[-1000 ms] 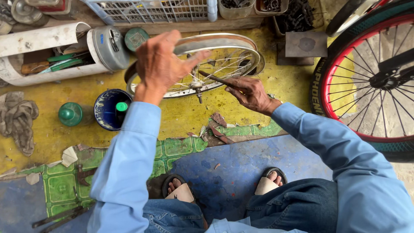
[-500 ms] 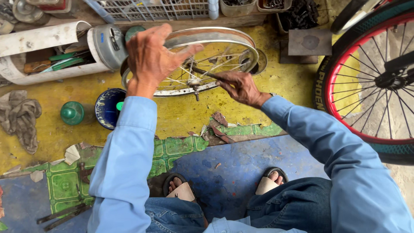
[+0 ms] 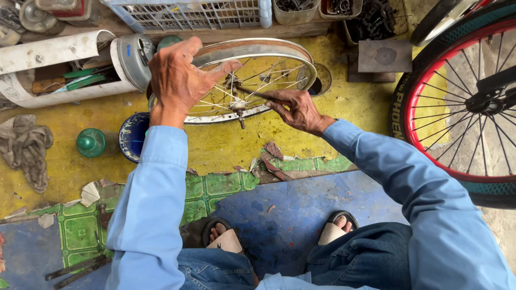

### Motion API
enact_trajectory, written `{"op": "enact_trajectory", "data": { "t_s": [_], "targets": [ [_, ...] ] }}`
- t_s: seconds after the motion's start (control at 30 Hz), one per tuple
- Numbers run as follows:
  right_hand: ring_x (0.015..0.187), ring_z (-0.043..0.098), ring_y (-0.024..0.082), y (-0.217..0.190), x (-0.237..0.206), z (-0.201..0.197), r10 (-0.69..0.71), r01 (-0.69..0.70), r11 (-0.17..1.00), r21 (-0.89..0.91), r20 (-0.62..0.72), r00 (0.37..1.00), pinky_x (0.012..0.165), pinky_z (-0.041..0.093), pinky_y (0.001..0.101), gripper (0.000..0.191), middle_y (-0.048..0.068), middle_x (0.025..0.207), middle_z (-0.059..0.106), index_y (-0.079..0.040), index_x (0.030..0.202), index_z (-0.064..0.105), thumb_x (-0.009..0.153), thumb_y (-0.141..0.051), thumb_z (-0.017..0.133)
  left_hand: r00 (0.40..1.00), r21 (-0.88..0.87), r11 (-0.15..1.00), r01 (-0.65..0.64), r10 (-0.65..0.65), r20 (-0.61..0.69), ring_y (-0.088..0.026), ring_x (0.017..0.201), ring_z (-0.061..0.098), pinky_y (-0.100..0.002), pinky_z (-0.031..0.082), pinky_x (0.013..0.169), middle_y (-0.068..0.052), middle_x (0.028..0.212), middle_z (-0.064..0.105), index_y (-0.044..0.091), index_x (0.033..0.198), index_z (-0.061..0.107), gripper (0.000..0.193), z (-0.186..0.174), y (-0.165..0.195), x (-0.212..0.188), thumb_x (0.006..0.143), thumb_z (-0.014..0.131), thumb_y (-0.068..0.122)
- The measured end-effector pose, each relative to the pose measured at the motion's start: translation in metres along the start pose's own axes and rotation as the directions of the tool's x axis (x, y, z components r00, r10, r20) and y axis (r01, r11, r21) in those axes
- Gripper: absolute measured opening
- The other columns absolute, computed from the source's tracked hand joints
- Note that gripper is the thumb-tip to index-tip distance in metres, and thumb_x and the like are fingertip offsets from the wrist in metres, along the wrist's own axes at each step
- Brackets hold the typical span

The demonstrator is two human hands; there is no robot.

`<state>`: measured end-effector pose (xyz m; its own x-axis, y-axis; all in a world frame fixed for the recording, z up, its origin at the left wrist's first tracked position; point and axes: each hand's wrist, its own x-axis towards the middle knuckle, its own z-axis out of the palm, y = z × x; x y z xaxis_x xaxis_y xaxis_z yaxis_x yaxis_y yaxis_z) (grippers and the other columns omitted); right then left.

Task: The person removes a bicycle tire from the rim, cleans the hub with a rag, and applies grease to the hub using a brush. They then reassemble the wheel components.

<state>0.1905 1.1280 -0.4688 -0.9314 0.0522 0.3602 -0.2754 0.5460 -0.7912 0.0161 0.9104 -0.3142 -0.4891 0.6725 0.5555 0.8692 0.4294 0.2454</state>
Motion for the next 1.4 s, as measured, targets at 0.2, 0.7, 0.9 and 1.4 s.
{"op": "enact_trajectory", "data": {
  "t_s": [0.2,0.7,0.9,1.4],
  "targets": [
    [0.089,0.077,0.025,0.008,0.007,0.006,-0.035,0.033,0.994,-0.107,-0.019,0.999,0.077,0.063,0.0378,0.025,0.015,0.107,0.078,-0.007,0.122,0.074,0.101,-0.020,0.073,0.998,0.039,0.998,0.054,-0.054,0.016,-0.027,0.061,0.064,-0.042,0.052,0.060,-0.009,0.072,0.068,0.008,0.079,0.065,0.073,0.000,0.008,0.000,0.086,0.085,0.077],
    [0.091,0.077,0.029,0.006,0.011,0.003,-0.182,0.177,0.960,-0.216,-0.001,0.983,0.078,0.063,0.0386,0.028,0.015,0.110,0.078,-0.007,0.126,0.072,0.100,-0.017,0.073,0.994,0.086,0.990,0.109,-0.109,-0.008,-0.027,0.059,0.069,-0.043,0.055,0.060,-0.009,0.071,0.073,0.012,0.076,0.068,0.070,0.011,0.002,0.013,0.089,0.082,0.079],
    [0.092,0.078,0.022,0.016,-0.002,-0.004,-0.043,0.037,0.999,-0.036,-0.182,0.982,0.078,0.068,0.0344,0.025,0.012,0.112,0.078,-0.009,0.129,0.072,0.106,-0.018,0.069,0.989,0.090,0.985,0.147,-0.146,-0.019,-0.027,0.058,0.069,-0.044,0.056,0.060,-0.009,0.069,0.072,0.012,0.074,0.065,0.071,0.014,-0.003,0.013,0.089,0.081,0.080],
    [0.088,0.078,0.022,0.001,-0.012,-0.010,0.070,-0.077,0.994,-0.073,-0.097,0.993,0.076,0.063,0.0343,0.027,0.012,0.105,0.080,-0.010,0.125,0.074,0.101,-0.023,0.071,0.990,0.088,0.987,0.137,-0.135,-0.033,-0.026,0.054,0.066,-0.044,0.053,0.056,-0.008,0.066,0.070,0.012,0.070,0.059,0.073,0.013,0.002,0.013,0.089,0.082,0.079]
  ]
}}
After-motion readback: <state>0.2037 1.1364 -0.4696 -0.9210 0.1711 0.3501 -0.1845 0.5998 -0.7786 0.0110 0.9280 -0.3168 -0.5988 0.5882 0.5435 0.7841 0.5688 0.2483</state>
